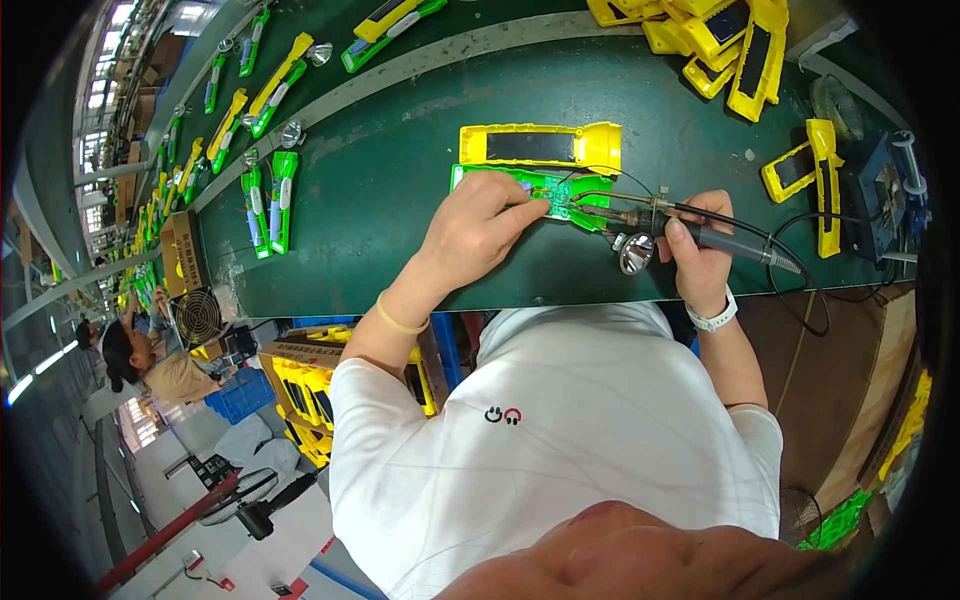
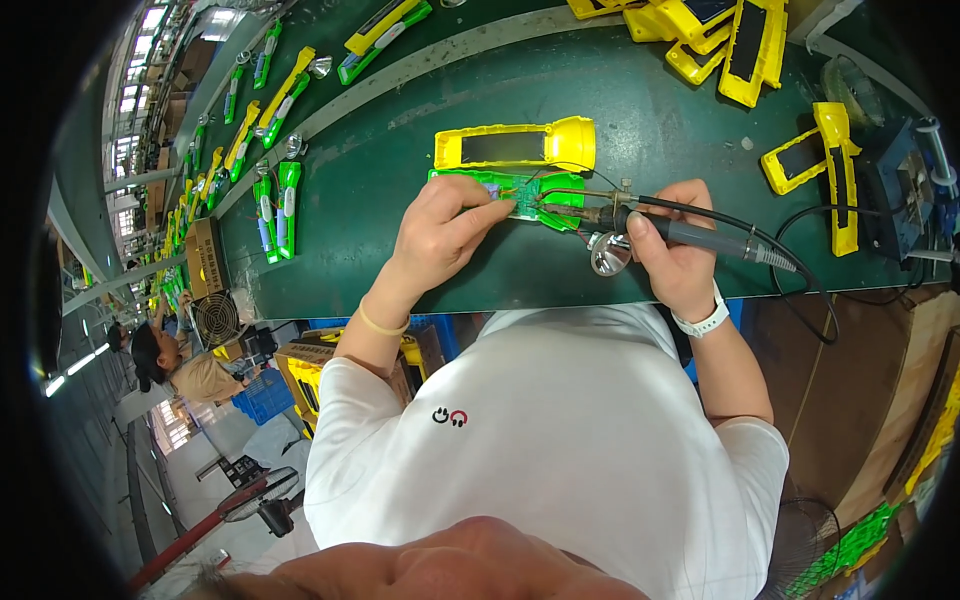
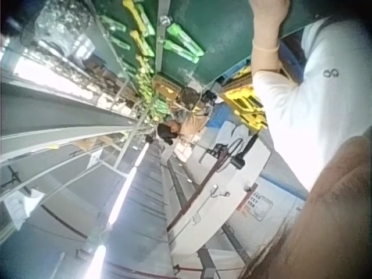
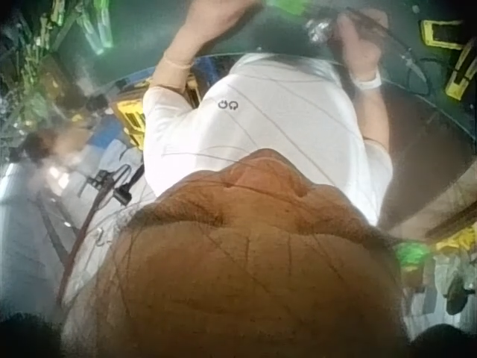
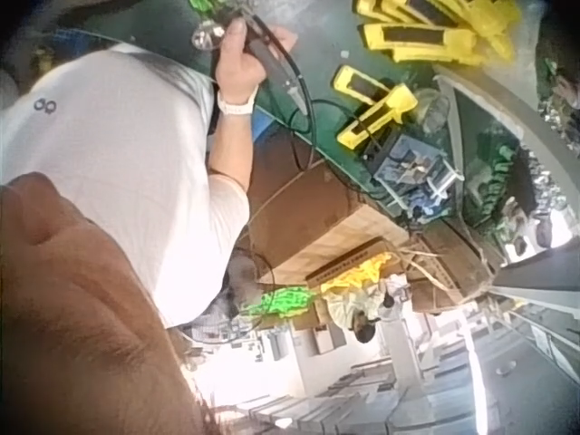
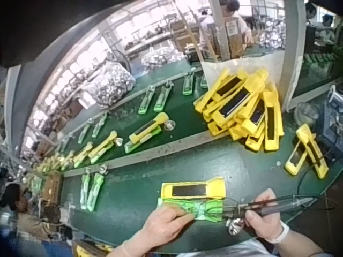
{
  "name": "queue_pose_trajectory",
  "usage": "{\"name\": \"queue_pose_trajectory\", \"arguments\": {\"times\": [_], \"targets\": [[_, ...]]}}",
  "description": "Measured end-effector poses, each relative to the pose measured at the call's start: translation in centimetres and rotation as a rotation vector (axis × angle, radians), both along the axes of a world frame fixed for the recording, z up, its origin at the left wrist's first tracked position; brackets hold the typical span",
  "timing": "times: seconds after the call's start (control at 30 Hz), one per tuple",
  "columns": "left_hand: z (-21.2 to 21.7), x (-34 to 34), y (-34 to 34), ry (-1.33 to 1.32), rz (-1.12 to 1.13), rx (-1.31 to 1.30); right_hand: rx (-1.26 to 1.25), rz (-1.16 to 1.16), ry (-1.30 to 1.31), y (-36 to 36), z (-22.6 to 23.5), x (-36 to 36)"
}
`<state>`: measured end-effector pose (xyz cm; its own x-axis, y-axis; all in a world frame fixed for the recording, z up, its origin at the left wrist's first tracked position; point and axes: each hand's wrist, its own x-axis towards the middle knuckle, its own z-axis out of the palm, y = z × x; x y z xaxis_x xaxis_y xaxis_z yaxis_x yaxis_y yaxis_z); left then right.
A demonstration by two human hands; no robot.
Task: Soldering and assembling components for plastic flashlights on a production line.
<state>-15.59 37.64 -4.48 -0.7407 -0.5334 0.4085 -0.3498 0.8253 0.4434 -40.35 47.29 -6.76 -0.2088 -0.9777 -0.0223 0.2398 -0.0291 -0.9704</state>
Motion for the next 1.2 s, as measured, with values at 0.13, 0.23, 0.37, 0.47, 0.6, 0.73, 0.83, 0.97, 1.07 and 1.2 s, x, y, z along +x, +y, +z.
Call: {"name": "queue_pose_trajectory", "arguments": {"times": [0.13, 0.23, 0.37, 0.47, 0.6, 0.73, 0.83, 0.97, 1.07, 1.2], "targets": [[0.1, -0.2, -0.2, -0.069, -0.04, -0.093, -0.018, 0.015, 0.058, 0.2, -0.8, -0.1], [0.3, -0.3, -0.3, -0.108, -0.059, -0.128, -0.024, 0.046, 0.112, 0.1, -0.9, -0.1], [0.5, -0.5, -0.5, -0.142, -0.069, -0.154, -0.032, 0.091, 0.14, 0.0, -1.1, -0.1], [0.6, -0.5, -0.7, -0.159, -0.104, -0.179, 0.026, 0.097, 0.09, -0.3, -0.4, 0.1], [0.5, -0.6, -0.7, -0.162, -0.102, -0.182, 0.031, 0.094, 0.054, -0.3, -0.4, 0.1], [0.6, -0.9, -0.8, -0.155, -0.086, -0.183, -0.005, 0.049, -0.003, 0.1, -0.2, -0.2], [0.5, -0.9, -0.8, -0.167, -0.095, -0.179, -0.069, -0.098, -0.083, 0.3, -0.1, -0.5], [0.5, -0.8, -1.1, -0.155, -0.1, -0.169, -0.138, -0.26, -0.093, 0.3, 0.3, -1.6], [0.5, -0.7, -1.5, -0.099, -0.092, -0.03, -0.153, -0.309, -0.134, -0.4, 1.0, -2.3], [1.0, -3.8, -2.2, 0.002, 0.089, 0.029, -0.165, -0.297, -0.146, -2.8, 1.4, -1.9]]}}
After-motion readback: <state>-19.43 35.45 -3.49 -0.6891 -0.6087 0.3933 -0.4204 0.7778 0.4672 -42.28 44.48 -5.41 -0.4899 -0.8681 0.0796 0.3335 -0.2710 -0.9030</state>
